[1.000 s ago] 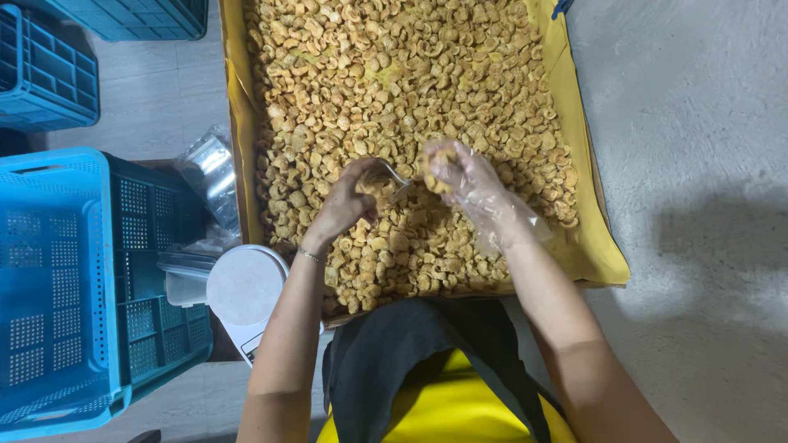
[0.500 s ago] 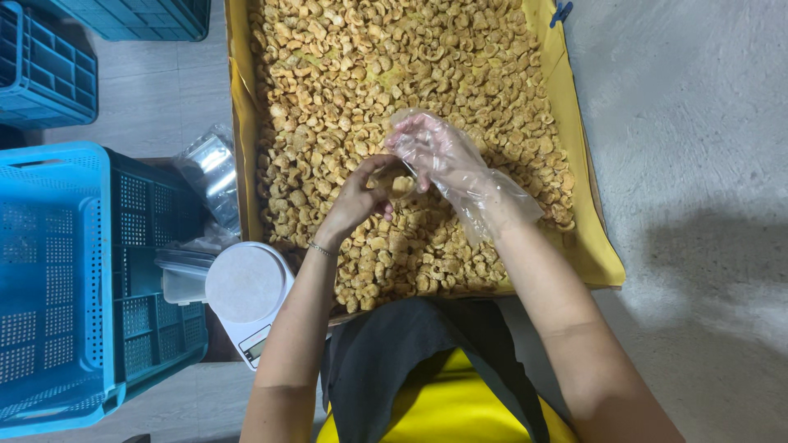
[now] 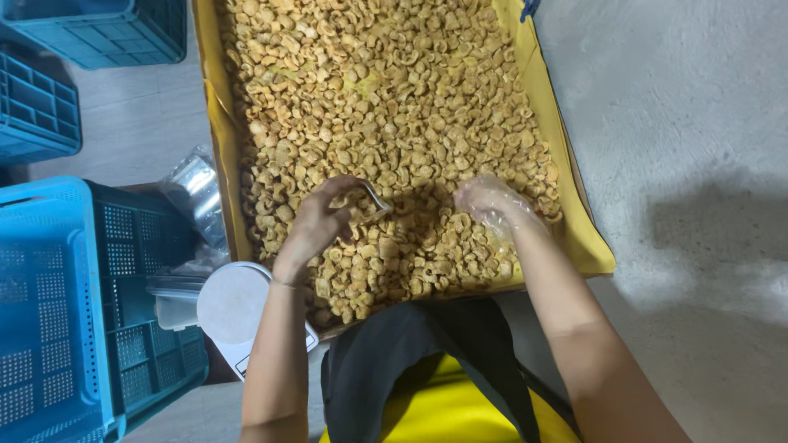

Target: The person scoops fried snacks from a large yellow tray into clear plastic bags, weighs each bag on a digital scale, and places the sealed bags into a blue basket. The process is repeated continuously throughout the clip.

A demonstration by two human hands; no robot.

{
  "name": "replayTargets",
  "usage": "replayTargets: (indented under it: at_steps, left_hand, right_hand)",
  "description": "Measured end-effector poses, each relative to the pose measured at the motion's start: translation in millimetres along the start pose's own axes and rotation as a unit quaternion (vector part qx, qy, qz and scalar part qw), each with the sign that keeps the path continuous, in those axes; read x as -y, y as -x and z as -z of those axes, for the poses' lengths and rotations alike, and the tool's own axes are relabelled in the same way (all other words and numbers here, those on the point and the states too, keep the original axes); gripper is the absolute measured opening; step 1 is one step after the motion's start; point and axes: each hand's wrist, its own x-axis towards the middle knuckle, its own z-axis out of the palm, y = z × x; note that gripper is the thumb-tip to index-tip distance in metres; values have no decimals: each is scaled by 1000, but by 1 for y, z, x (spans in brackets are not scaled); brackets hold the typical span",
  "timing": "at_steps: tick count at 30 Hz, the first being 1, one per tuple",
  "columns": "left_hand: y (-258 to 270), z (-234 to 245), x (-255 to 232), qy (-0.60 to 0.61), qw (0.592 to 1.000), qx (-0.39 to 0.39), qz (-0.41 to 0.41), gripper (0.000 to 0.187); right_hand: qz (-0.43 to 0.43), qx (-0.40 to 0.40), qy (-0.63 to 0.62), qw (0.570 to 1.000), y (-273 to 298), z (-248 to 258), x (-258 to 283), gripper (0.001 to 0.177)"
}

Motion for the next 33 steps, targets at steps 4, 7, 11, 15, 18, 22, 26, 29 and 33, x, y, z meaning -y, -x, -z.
replayTargets:
  at_steps: [4,7,11,15,18,22,26,29,33]
  left_hand:
    - [-5,4,11,-45,995,-14,-84,55]
    - [-5,-1,18,7,999,-4,-44,50]
    - [-9,0,25,4,999,-1,-37,56]
    - [-15,-3,34,15,1000,5,-19,60]
    - [-14,-2,40,23,999,17,-28,60]
    - [-17,-2,40,46,998,39,-29,66]
    - [-24,-7,37,90,994,53,-42,69]
    - [-34,-11,36,95,992,53,-65,66]
    - [-45,-19,36,124,991,43,-42,56]
  right_hand:
    - [-54,-55,285,955,-26,-8,-66,31]
    - [-34,-61,488,870,1,-38,-63,47]
    - [-115,-62,270,954,17,-84,-34,40]
    - [-31,6,237,971,17,-123,-22,65]
    - [32,-30,72,996,33,-108,-17,50]
    - [48,-8,3,999,79,-82,18,36]
    - [198,115,-179,957,121,-52,89,31]
    - [236,83,-77,965,165,-48,134,33]
    - [280,95,78,952,189,-70,188,31]
